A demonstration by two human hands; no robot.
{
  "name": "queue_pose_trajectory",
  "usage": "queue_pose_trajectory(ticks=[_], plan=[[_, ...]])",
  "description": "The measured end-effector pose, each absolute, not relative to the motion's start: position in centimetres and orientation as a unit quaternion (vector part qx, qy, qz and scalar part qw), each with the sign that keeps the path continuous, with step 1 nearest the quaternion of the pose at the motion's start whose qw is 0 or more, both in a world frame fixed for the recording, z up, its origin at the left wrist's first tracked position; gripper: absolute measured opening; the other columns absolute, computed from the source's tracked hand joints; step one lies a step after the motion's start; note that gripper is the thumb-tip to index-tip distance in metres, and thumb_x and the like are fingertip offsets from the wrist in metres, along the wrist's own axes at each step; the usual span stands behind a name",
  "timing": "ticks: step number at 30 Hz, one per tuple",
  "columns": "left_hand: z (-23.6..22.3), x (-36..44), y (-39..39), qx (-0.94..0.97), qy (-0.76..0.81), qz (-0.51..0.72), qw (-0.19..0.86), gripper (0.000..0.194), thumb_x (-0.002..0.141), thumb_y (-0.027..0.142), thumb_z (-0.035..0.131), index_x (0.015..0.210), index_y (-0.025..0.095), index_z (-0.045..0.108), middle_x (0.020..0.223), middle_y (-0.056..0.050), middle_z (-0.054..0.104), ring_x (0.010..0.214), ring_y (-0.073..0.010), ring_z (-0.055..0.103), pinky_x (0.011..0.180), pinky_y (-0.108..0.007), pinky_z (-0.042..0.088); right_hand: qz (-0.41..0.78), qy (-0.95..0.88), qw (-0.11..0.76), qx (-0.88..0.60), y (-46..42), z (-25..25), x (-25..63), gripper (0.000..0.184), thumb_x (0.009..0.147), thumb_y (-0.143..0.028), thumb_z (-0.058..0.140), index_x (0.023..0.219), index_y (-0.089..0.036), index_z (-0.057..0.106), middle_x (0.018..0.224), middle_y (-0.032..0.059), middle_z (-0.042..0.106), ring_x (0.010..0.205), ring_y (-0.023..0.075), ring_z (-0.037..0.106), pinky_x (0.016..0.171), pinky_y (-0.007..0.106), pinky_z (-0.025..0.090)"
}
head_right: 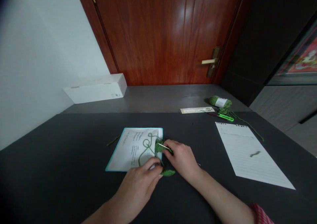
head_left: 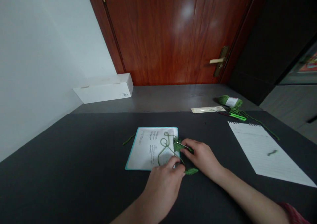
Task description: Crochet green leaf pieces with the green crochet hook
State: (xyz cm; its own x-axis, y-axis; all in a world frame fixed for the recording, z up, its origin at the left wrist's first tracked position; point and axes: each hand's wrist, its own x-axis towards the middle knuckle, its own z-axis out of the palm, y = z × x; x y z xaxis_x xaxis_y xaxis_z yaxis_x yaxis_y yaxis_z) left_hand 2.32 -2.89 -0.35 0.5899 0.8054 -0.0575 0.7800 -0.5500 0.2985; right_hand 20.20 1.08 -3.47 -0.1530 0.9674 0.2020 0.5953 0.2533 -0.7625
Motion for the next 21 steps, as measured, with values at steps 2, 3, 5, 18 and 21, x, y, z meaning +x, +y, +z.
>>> queue_pose_trajectory(ticks=[2, 3, 5, 18, 21], plan=[[-0.3, 1.9, -2.6, 0.871, 0.468, 0.043, 0.142, 0.022, 0.095, 0.02, 0.041, 0.101, 0.022, 0.062, 0.117, -0.004, 0.065, 0.088, -0.0218, 0.069, 0.07, -0.031, 0.055, 0.274, -0.708, 0.356, -0.544, 1.1, -2.7, 20.4, 0.007, 0.081, -0.023, 0.06, 0.076, -0.025, 0.064, 0.073, -0.0007, 0.065, 0.069, 0.02, 0.06, 0.068, 0.031, 0.043], [-0.2, 1.6, -2.4, 0.866, 0.48, 0.041, 0.135, 0.023, 0.096, 0.021, 0.04, 0.101, 0.022, 0.062, 0.116, -0.004, 0.065, 0.088, -0.0218, 0.069, 0.071, -0.031, 0.055, 0.279, -0.704, 0.363, -0.543, 1.0, -2.2, 20.8, 0.007, 0.08, -0.023, 0.06, 0.074, -0.025, 0.062, 0.069, -0.0015, 0.061, 0.066, 0.019, 0.057, 0.066, 0.03, 0.041], [0.0, 0.9, -1.8, 0.853, 0.507, 0.034, 0.118, 0.025, 0.097, 0.021, 0.038, 0.102, 0.023, 0.062, 0.116, -0.004, 0.065, 0.089, -0.021, 0.069, 0.071, -0.031, 0.055, 0.29, -0.685, 0.384, -0.547, 0.8, -1.0, 22.2, 0.009, 0.08, -0.024, 0.059, 0.071, -0.024, 0.057, 0.065, -0.0024, 0.054, 0.063, 0.0177, 0.051, 0.062, 0.029, 0.038], [1.6, -7.5, 3.5, 0.742, 0.669, 0.02, 0.038, 0.032, 0.096, 0.026, 0.034, 0.107, 0.02, 0.063, 0.117, -0.01, 0.063, 0.088, -0.0229, 0.069, 0.071, -0.032, 0.051, 0.48, -0.65, 0.313, -0.499, 0.3, 0.2, 24.6, 0.007, 0.07, -0.014, 0.056, 0.068, -0.02, 0.054, 0.06, -0.0051, 0.043, 0.058, 0.0134, 0.041, 0.055, 0.024, 0.034], [1.8, -9.6, 4.0, 0.72, 0.693, 0.03, 0.035, 0.034, 0.096, 0.026, 0.033, 0.111, 0.019, 0.062, 0.121, -0.012, 0.062, 0.089, -0.0244, 0.069, 0.075, -0.034, 0.051, 0.484, -0.657, 0.295, -0.498, 0.1, -0.1, 24.1, 0.008, 0.069, -0.012, 0.055, 0.067, -0.02, 0.055, 0.061, -0.005, 0.045, 0.06, 0.0135, 0.042, 0.056, 0.024, 0.035]])
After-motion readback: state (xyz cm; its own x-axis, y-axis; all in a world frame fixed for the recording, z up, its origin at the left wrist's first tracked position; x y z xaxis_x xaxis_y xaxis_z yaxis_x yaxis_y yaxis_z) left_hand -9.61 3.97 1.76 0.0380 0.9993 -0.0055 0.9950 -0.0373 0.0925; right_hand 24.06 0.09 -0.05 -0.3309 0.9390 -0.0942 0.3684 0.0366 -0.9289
